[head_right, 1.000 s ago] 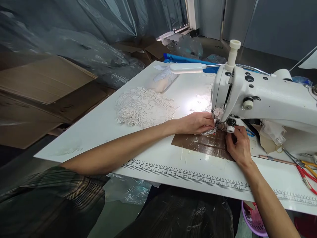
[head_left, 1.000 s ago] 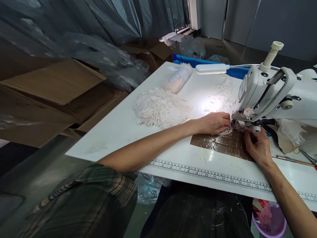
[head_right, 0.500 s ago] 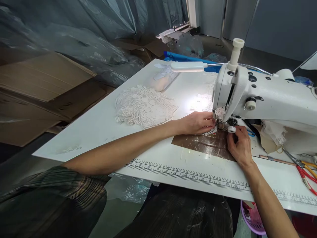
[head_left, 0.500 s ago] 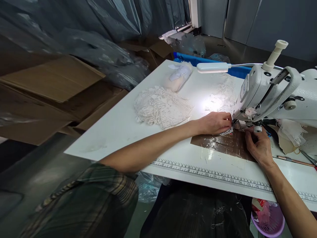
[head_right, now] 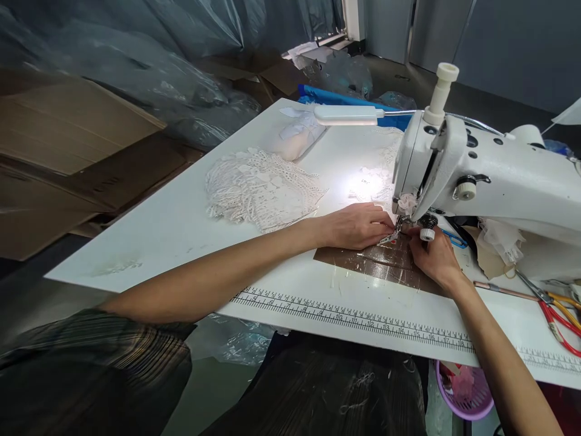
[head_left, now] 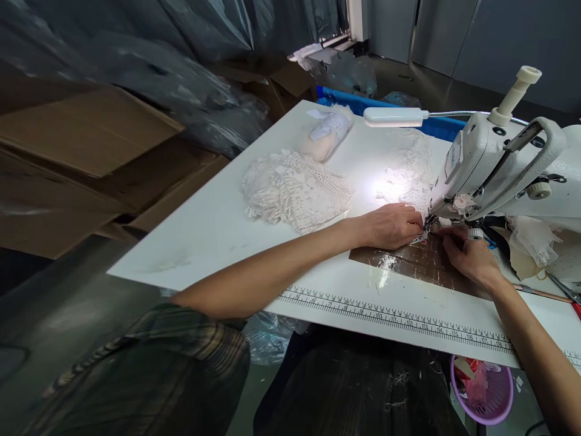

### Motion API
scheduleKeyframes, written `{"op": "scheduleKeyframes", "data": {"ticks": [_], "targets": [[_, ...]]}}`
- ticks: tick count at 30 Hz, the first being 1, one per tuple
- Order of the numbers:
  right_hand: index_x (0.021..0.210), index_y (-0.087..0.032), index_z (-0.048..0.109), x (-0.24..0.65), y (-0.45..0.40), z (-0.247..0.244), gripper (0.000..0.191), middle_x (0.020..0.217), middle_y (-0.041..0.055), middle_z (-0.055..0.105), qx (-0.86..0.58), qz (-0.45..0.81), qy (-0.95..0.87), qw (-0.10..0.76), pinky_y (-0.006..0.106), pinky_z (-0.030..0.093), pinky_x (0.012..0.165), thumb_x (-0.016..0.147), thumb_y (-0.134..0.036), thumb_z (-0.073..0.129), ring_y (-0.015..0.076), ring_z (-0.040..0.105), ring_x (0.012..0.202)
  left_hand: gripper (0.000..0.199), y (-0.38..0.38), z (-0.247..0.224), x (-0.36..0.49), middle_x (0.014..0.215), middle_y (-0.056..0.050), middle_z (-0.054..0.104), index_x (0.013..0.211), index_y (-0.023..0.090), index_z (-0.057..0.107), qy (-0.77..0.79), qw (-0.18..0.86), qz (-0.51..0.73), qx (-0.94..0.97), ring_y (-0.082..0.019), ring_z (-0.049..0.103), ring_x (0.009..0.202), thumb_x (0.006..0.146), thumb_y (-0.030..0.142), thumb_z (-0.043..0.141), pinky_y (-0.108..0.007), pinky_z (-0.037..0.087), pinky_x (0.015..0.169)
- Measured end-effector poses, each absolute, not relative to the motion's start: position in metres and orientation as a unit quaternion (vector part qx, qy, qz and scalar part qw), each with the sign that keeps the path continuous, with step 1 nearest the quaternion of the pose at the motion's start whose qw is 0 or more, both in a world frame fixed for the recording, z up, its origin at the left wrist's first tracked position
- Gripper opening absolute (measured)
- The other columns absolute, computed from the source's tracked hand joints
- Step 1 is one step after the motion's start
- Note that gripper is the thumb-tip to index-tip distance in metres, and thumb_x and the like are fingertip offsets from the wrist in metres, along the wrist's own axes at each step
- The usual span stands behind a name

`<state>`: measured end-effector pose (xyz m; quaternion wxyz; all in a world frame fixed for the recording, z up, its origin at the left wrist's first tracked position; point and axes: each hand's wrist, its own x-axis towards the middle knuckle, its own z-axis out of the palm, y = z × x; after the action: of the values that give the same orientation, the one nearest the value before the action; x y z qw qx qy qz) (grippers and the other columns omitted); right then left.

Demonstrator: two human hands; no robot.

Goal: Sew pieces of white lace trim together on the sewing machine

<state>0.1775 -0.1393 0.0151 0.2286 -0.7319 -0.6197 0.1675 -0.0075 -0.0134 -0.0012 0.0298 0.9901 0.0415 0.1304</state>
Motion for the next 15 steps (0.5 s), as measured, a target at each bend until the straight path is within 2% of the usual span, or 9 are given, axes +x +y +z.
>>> {"op": "scheduleKeyframes", "data": {"ticks": [3, 5, 10, 15], "targets": [[0.105, -0.021, 0.073, 0.175, -0.141, 0.003, 0.033, 0.102, 0.0077, 0.074, -0.716, 0.114, -0.635, 0.265, 0.035, 0.054, 0.079, 0.087, -0.023, 0.047, 0.0222, 0.068, 0.091, 0.027, -0.013, -0.002, -0.01, 0.104, -0.009, 0.07, 0.096, 0.019, 0.07, 0.041, 0.052, 0.142, 0.988, -0.018, 0.06, 0.087, 0.098, 0.019, 0.043, -0.033, 0.044, 0.082], [0.113, -0.022, 0.072, 0.175, -0.144, -0.003, 0.037, 0.108, 0.0086, 0.073, -0.699, 0.083, -0.66, 0.262, 0.036, 0.054, 0.078, 0.088, -0.025, 0.045, 0.0231, 0.068, 0.093, 0.027, -0.013, -0.002, -0.01, 0.105, -0.009, 0.071, 0.096, 0.018, 0.07, 0.038, 0.054, 0.147, 0.987, -0.017, 0.06, 0.087, 0.098, 0.02, 0.043, -0.034, 0.045, 0.082], [0.113, -0.027, 0.074, 0.173, -0.149, -0.003, 0.037, 0.105, 0.0086, 0.071, -0.687, 0.04, -0.701, 0.188, 0.03, 0.051, 0.062, 0.091, -0.028, 0.045, 0.0201, 0.066, 0.078, 0.029, -0.013, -0.003, -0.011, 0.104, -0.009, 0.07, 0.096, 0.017, 0.07, 0.021, 0.035, 0.168, 0.985, -0.018, 0.06, 0.089, 0.098, 0.019, 0.042, -0.035, 0.048, 0.083], [0.11, -0.028, 0.075, 0.171, -0.148, 0.0, 0.036, 0.105, 0.0077, 0.07, -0.685, 0.031, -0.705, 0.183, 0.029, 0.05, 0.059, 0.091, -0.028, 0.044, 0.0187, 0.065, 0.073, 0.027, -0.013, -0.004, -0.012, 0.107, -0.01, 0.069, 0.097, 0.016, 0.069, 0.013, 0.031, 0.181, 0.983, -0.017, 0.06, 0.088, 0.098, 0.017, 0.042, -0.034, 0.048, 0.082]]}}
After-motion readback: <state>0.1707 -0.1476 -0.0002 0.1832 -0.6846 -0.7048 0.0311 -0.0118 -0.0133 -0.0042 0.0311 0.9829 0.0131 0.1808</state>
